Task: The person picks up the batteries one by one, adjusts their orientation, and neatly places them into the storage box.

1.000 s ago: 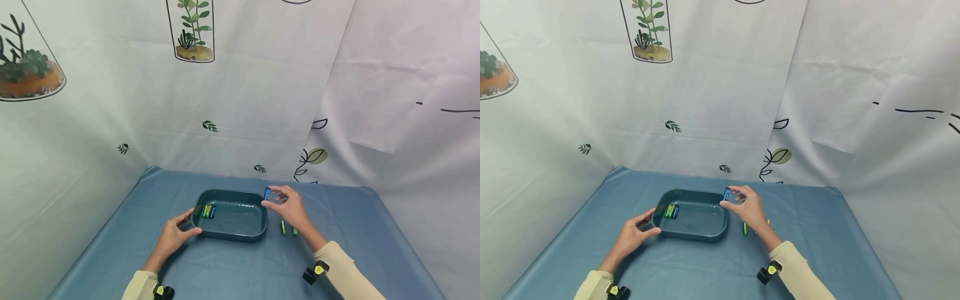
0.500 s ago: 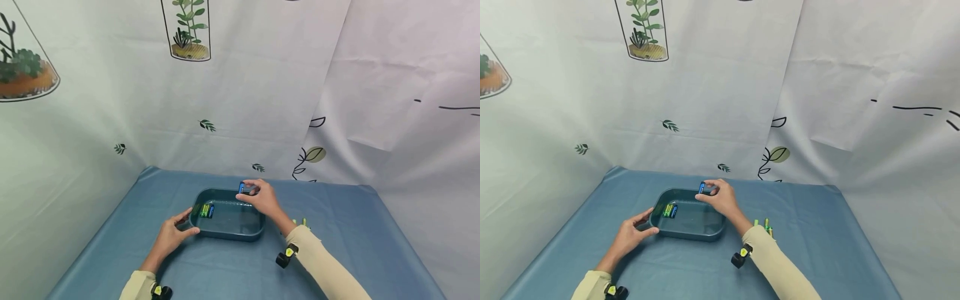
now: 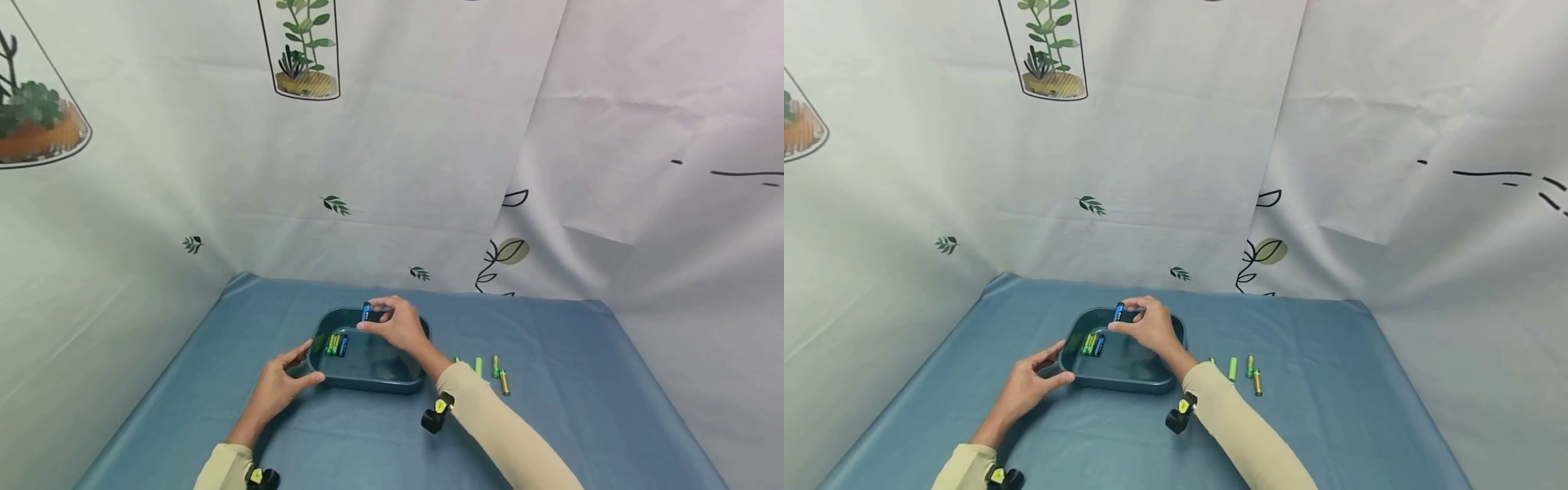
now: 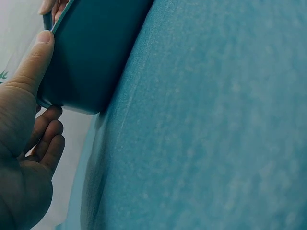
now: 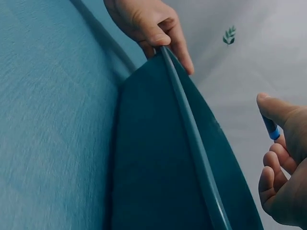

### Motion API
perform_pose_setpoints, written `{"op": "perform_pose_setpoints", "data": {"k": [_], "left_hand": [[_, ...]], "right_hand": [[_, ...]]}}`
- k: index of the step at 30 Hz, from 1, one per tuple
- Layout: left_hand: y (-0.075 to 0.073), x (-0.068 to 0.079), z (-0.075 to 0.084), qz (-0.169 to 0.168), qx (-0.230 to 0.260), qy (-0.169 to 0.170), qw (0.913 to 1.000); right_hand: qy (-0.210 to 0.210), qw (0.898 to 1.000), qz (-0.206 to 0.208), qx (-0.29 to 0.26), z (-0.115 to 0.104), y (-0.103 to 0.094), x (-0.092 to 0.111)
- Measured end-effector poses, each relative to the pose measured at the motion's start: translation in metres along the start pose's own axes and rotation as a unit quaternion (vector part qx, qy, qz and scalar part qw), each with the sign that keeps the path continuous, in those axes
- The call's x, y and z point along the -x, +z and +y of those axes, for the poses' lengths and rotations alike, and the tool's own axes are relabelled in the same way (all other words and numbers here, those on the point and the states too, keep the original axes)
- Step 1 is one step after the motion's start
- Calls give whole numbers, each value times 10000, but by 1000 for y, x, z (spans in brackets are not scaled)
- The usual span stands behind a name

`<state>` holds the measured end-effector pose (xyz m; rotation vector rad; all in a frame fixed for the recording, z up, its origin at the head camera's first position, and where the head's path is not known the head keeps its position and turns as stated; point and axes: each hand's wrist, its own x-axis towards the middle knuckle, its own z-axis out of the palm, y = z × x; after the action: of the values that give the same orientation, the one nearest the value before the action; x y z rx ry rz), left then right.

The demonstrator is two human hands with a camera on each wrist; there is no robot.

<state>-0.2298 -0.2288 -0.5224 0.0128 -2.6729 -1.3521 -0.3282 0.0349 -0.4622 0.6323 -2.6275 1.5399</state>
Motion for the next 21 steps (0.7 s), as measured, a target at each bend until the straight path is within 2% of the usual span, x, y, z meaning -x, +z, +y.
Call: {"op": "perform_pose_setpoints", "data": {"k": [12, 21], "left_hand": [[1, -3, 1, -26, -38, -108, 9999], [3, -1, -1, 68, -26, 121, 9999]], "right_hand": [[120, 9991, -401, -104, 8, 30, -4], [444, 9973, -532, 261, 15, 42, -7]]}}
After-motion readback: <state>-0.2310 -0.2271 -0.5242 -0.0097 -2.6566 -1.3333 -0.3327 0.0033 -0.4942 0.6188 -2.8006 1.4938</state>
